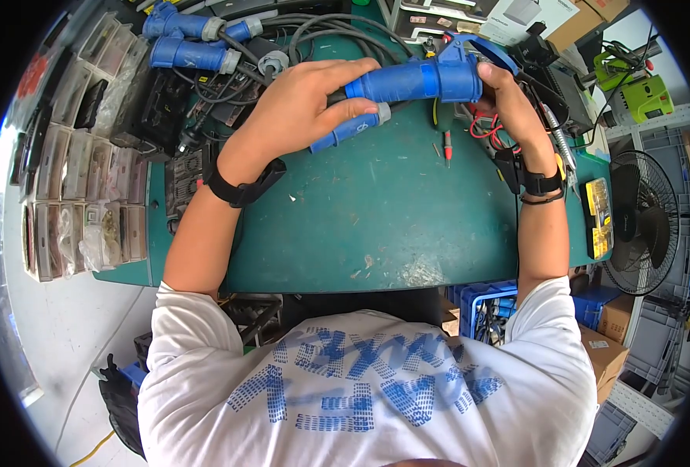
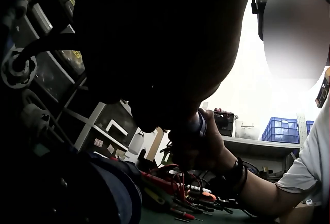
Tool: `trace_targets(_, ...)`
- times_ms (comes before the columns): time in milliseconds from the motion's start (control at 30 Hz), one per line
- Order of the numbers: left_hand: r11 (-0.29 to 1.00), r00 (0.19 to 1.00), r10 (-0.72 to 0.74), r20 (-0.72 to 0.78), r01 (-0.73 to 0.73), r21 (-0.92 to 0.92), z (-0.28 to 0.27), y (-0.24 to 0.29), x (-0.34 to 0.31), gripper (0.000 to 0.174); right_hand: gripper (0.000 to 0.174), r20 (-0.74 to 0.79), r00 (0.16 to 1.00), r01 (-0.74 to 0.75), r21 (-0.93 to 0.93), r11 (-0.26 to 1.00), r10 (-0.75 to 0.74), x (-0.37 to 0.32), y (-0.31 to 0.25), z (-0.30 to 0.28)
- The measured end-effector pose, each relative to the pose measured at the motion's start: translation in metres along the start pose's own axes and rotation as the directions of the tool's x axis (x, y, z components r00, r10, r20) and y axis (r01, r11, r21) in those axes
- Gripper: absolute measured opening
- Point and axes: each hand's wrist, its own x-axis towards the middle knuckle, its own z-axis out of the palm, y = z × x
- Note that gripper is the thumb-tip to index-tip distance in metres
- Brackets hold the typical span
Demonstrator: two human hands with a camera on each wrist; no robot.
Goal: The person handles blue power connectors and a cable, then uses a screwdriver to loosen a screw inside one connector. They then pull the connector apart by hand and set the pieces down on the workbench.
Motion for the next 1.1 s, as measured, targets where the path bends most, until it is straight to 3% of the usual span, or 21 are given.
trace_targets(167, 1.000, 1.000, 0.022, 0.022, -0.022, 0.013, 0.004, -0.002, -0.003, 0.054, 0.055, -0.056, 0.996, 0.068, -0.014, 0.998, -0.068, 0.001, 0.008, 0.017)
trace_targets(267, 0.998, 0.999, 0.030, 0.022, -0.031, 0.060, 0.007, 0.002, -0.003, 0.052, 0.053, -0.267, 0.953, 0.173, 0.089, 0.981, -0.144, -0.007, -0.008, 0.044)
trace_targets(400, 0.998, 0.998, 0.061, 0.000, -0.061, 0.008, 0.001, -0.006, -0.003, 0.051, 0.055, -0.078, 0.994, 0.076, 0.052, 0.996, -0.072, -0.008, -0.006, 0.034)
trace_targets(533, 0.997, 0.997, 0.079, 0.005, -0.079, -0.004, 0.002, -0.005, -0.005, 0.051, 0.056, -0.034, 0.996, 0.082, 0.088, 0.993, -0.080, -0.007, -0.009, 0.035)
trace_targets(700, 1.000, 0.998, 0.024, 0.058, -0.023, -0.019, 0.003, -0.002, -0.001, 0.051, 0.056, -0.162, 0.983, 0.105, 0.118, 0.987, -0.085, -0.012, -0.019, 0.046)
trace_targets(833, 0.999, 1.000, 0.017, 0.017, -0.018, 0.029, 0.008, 0.002, 0.001, 0.051, 0.055, -0.174, 0.970, 0.161, -0.044, 0.986, -0.167, -0.007, -0.019, 0.036)
trace_targets(933, 0.999, 0.996, 0.044, -0.080, -0.043, 0.011, 0.011, 0.005, 0.003, 0.043, 0.051, -0.230, 0.970, 0.126, 0.188, 0.974, -0.081, -0.010, -0.022, 0.030)
trace_targets(967, 0.999, 0.996, 0.044, -0.079, -0.044, 0.009, 0.010, 0.004, 0.004, 0.043, 0.051, -0.231, 0.970, 0.124, 0.188, 0.974, -0.079, -0.010, -0.017, 0.023)
trace_targets(1100, 0.994, 0.997, -0.079, 0.006, 0.079, 0.071, -0.004, -0.007, 0.001, 0.033, 0.047, -0.084, 0.995, 0.090, 0.388, 0.917, -0.062, 0.004, -0.002, -0.005)
